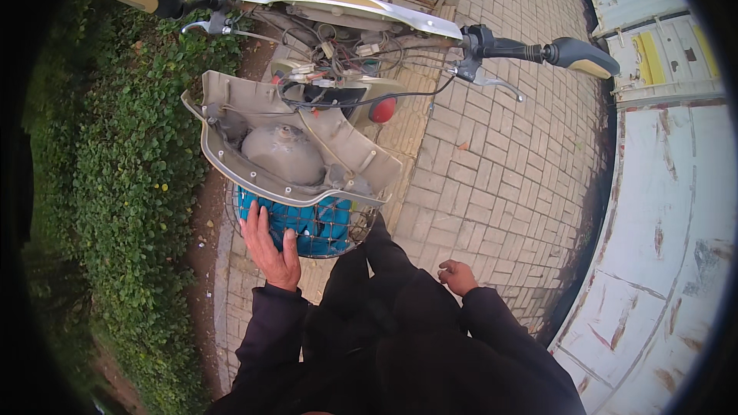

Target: The person removes the front fairing of a scooter, disconnects the headlight wiring, and then removes and inspects the headlight bulb. They reconnect the wiring and reposition the fairing without fully securing it.

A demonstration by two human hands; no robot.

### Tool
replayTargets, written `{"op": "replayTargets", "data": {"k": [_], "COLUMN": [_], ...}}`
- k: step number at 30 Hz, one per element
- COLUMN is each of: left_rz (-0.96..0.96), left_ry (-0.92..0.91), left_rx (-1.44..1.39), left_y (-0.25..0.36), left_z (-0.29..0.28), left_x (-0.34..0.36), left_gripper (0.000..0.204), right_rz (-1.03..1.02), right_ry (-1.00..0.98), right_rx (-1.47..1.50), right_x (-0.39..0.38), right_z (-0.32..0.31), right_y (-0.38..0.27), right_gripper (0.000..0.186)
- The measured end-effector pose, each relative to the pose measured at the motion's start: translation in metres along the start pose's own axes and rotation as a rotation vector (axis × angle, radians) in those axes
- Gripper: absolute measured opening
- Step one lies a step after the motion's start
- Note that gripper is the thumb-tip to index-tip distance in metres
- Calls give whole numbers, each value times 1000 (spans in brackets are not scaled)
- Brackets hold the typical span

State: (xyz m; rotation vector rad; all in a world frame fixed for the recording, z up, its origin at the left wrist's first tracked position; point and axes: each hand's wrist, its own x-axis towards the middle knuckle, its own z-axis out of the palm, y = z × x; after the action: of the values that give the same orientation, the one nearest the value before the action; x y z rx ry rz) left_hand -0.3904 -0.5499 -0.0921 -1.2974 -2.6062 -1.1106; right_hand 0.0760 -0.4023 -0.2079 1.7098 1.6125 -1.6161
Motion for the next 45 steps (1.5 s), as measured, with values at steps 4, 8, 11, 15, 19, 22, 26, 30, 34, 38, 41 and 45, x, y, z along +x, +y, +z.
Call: {"op": "replayTargets", "data": {"k": [4, 8, 11, 15, 19, 22, 26, 30, 34, 38, 41, 45], "left_rz": [10, 23, 31, 14, 5, 8, 10, 10, 44, -2, 11, 17], "left_ry": [-9, -4, 10, 16, 22, 19, 10, -4, -5, -58, -86, -161], "left_rx": [114, 179, 211, 235, 246, 253, 259, 283, 265, 215, 133, -75], "left_y": [1, 2, 2, 1, 0, 1, 4, 4, 3, 4, 7, 1], "left_z": [8, 12, 15, 18, 20, 20, 21, 20, 18, 12, 1, -29], "left_x": [0, -1, -2, -5, -6, -5, -2, -1, 0, 3, 5, 10], "left_gripper": [62, 61, 59, 57, 56, 56, 56, 55, 58, 60, 56, 51], "right_rz": [25, 41, 96, 127, 107, 94, -70, -177, -189, -191, -169, -199], "right_ry": [76, 77, 82, 68, 71, 68, 60, 38, 35, 50, 87, 156], "right_rx": [136, 215, 297, 347, 355, 369, 368, 374, 371, 283, 231, 220], "right_x": [1, 3, 7, 15, 25, 38, 59, 75, 79, 70, 60, 37], "right_z": [-6, -6, -2, -2, -7, -12, -22, -34, -38, -35, -26, -2], "right_y": [42, 82, 106, 119, 106, 81, 36, -11, -42, -57, -67, -78], "right_gripper": [34, 26, 22, 23, 29, 30, 29, 29, 29, 32, 33, 32]}}
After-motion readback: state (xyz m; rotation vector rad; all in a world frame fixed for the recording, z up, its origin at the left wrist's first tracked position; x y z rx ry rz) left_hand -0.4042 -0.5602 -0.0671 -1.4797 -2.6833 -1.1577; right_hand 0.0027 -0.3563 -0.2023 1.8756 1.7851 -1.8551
